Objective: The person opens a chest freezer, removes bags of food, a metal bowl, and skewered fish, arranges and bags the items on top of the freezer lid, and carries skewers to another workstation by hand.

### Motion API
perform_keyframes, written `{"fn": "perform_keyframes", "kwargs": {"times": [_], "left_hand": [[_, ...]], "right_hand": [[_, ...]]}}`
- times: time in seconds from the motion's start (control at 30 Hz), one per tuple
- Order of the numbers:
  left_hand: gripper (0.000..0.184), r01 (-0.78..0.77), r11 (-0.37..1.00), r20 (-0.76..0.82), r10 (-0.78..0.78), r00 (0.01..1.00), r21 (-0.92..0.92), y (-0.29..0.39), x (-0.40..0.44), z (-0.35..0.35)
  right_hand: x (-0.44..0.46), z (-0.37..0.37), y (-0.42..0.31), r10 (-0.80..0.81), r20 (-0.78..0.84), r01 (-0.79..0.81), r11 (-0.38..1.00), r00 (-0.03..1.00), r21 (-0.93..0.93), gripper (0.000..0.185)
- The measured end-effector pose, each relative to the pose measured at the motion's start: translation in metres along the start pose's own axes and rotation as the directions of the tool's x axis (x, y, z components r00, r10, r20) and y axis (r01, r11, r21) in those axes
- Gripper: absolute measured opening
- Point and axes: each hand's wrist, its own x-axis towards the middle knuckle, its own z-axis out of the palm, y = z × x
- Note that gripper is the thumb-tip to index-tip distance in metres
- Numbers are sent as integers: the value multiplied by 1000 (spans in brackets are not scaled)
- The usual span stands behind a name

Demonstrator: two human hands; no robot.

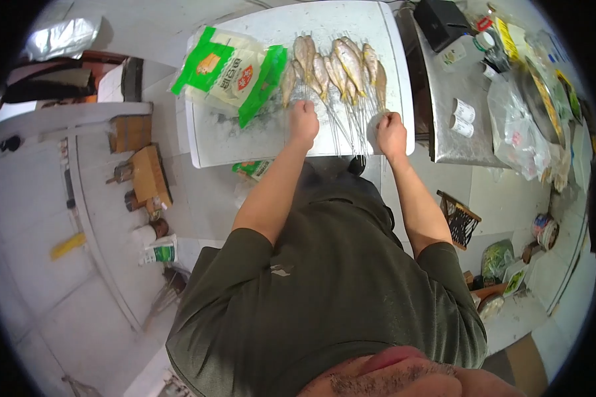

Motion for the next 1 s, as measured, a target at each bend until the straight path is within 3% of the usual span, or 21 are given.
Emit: {"fn": "perform_keyframes", "kwargs": {"times": [0.03,0.07,0.1,0.2,0.37,0.5,0.53,0.6,0.67,0.73,0.9,1.0], "left_hand": [[21,34,996,3,-33,999,-77,11,-8,0],[18,67,986,11,-66,998,-155,21,-16,0],[15,183,925,59,-173,983,-332,36,-28,-2],[14,283,742,195,-206,959,-608,16,-34,-5],[17,351,799,300,-223,927,-488,4,-41,-9],[18,305,864,261,-212,942,-401,7,-52,-16],[17,302,863,271,-203,941,-405,8,-52,-17],[16,305,862,293,-193,936,-405,7,-56,-22],[14,353,841,344,-216,914,-411,7,-59,-27],[15,398,822,378,-245,893,-407,7,-63,-30],[13,399,841,394,-249,885,-366,1,-68,-36],[13,402,834,412,-237,880,-377,2,-69,-39]], "right_hand": [[2,-4,1,-47,6,47,997,999,-56,21],[4,-7,0,18,22,-16,996,1000,-83,21],[5,-11,-1,23,28,-20,995,999,-98,21],[15,-13,8,-48,82,64,978,995,-198,23],[19,-12,7,-127,29,131,970,991,-206,24],[5,-4,-25,-217,-13,217,976,976,23,21],[-3,4,-37,-204,43,195,968,978,157,20],[-9,35,-44,-182,244,121,961,952,247,19],[-16,44,-77,14,594,-296,876,804,380,20],[-19,66,-84,-13,592,-304,849,806,432,17],[-22,76,-100,118,673,-560,667,730,491,12],[-20,75,-98,124,721,-595,667,681,448,11]]}}
